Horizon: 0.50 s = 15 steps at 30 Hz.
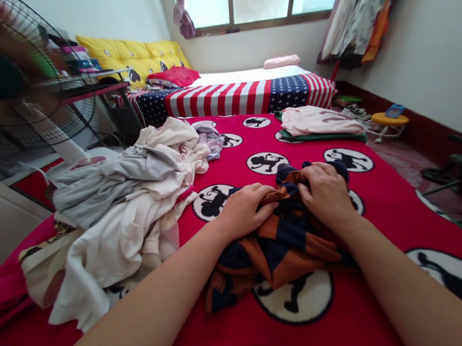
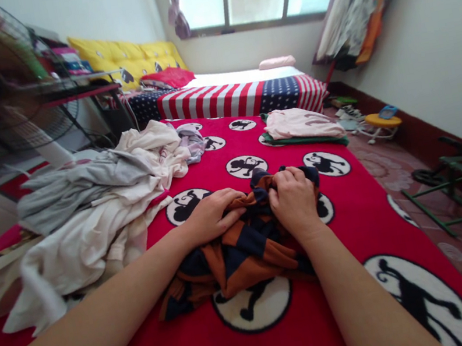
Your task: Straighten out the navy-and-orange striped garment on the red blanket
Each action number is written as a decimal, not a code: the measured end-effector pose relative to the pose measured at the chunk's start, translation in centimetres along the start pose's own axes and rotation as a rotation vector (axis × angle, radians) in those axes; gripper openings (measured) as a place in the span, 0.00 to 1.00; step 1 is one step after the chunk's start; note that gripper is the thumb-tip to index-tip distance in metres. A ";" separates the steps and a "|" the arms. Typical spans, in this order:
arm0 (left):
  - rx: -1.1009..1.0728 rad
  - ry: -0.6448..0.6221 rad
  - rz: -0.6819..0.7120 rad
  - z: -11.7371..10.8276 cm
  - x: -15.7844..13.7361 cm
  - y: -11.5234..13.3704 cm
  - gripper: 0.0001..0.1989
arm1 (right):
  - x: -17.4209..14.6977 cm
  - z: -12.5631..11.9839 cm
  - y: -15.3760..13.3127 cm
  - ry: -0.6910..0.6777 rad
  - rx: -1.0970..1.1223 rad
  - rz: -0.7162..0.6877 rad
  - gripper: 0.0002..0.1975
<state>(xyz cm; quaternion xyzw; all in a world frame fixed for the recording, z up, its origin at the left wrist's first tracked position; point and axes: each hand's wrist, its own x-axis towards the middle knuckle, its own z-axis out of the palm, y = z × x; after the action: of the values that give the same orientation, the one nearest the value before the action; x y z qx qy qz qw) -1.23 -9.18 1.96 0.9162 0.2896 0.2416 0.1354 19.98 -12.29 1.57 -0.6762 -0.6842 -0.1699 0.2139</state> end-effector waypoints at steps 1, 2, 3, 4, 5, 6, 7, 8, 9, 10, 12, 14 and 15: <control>-0.001 -0.001 -0.002 0.0 0.0 0.0 0.14 | 0.0 0.0 0.0 0.005 0.001 -0.001 0.06; -0.002 -0.002 -0.004 0.0 0.0 0.0 0.14 | 0.0 0.1 0.1 0.010 0.002 -0.003 0.06; -0.003 -0.002 -0.005 0.0 0.0 0.0 0.14 | 0.0 0.2 0.1 0.016 0.004 -0.004 0.06; -0.004 -0.002 -0.005 0.0 0.0 0.0 0.14 | 0.0 0.2 0.1 0.022 0.006 -0.006 0.06; -0.005 -0.002 -0.004 0.0 0.0 0.0 0.14 | 0.0 0.2 0.1 0.029 0.008 -0.009 0.06; -0.004 -0.002 -0.003 0.0 0.0 0.0 0.14 | -0.1 0.3 0.2 0.035 0.010 -0.013 0.06; -0.004 -0.001 -0.002 0.0 0.0 0.1 0.14 | -0.1 0.3 0.2 0.041 0.012 -0.016 0.06; -0.004 -0.001 -0.001 0.0 0.0 0.0 0.14 | -0.1 0.3 0.2 0.045 0.013 -0.019 0.06; -0.004 -0.001 0.000 0.0 0.0 0.0 0.14 | -0.1 0.3 0.2 0.046 0.013 -0.020 0.05; -0.005 -0.001 0.000 0.0 0.0 0.0 0.14 | -0.1 0.3 0.1 0.045 0.012 -0.019 0.05; -0.007 -0.002 0.001 0.0 0.0 0.0 0.14 | -0.1 0.2 0.1 0.037 0.008 -0.009 0.05; -0.007 0.000 0.004 0.0 0.1 -0.1 0.15 | 0.0 0.2 0.1 0.025 0.004 0.000 0.06; -0.007 0.001 0.005 0.0 0.1 -0.1 0.15 | 0.0 0.2 0.0 0.019 0.004 0.003 0.06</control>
<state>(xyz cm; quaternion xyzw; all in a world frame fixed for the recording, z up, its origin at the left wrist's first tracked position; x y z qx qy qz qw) -1.21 -9.06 1.92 0.9164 0.2864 0.2433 0.1377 20.02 -12.21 1.41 -0.6751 -0.6815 -0.1749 0.2220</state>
